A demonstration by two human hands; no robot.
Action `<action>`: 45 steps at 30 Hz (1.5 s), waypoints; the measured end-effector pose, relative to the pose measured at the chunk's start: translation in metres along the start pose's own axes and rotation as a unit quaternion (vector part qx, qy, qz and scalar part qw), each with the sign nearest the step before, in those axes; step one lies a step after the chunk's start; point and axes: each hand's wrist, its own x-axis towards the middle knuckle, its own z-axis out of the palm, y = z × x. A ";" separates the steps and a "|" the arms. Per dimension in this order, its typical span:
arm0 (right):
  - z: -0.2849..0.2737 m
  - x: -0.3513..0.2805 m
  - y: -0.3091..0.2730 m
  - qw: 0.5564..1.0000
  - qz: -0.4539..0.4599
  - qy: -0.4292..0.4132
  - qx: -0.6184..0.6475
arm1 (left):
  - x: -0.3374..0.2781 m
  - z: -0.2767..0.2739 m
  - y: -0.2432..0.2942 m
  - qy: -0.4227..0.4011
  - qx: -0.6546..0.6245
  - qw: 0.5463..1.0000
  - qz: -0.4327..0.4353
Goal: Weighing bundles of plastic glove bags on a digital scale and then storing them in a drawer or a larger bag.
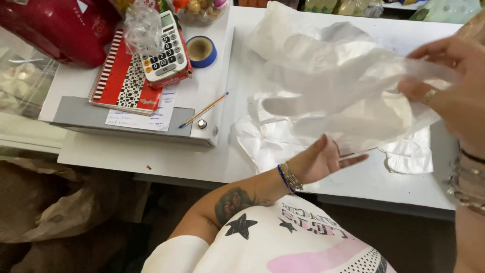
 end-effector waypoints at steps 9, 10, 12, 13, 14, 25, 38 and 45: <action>0.165 -0.111 0.121 0.931 0.160 -0.050 0.326 | -0.080 -0.051 0.099 0.431 0.306 0.848 0.034; 0.179 -0.116 0.134 0.928 0.170 -0.057 0.326 | -0.091 -0.060 0.103 0.440 0.299 0.846 0.029; 0.208 -0.125 0.159 0.921 0.177 -0.064 0.341 | -0.113 -0.076 0.113 0.435 0.481 0.761 -0.017; 0.212 -0.125 0.160 0.919 0.186 -0.069 0.342 | -0.116 -0.068 0.112 0.441 0.476 0.760 -0.024; 0.217 -0.125 0.162 0.918 0.185 -0.053 0.347 | -0.118 -0.061 0.112 0.433 0.525 0.733 -0.017; 0.209 -0.111 0.117 0.949 0.137 -0.010 0.284 | -0.112 0.013 0.100 0.363 0.696 0.619 -0.018; 0.207 -0.083 0.158 0.990 -0.108 -0.080 0.041 | -0.141 -0.006 0.066 0.322 0.791 0.518 0.043; 0.210 -0.059 0.172 0.981 -0.008 -0.161 0.104 | -0.148 -0.013 0.069 0.410 0.768 0.490 -0.052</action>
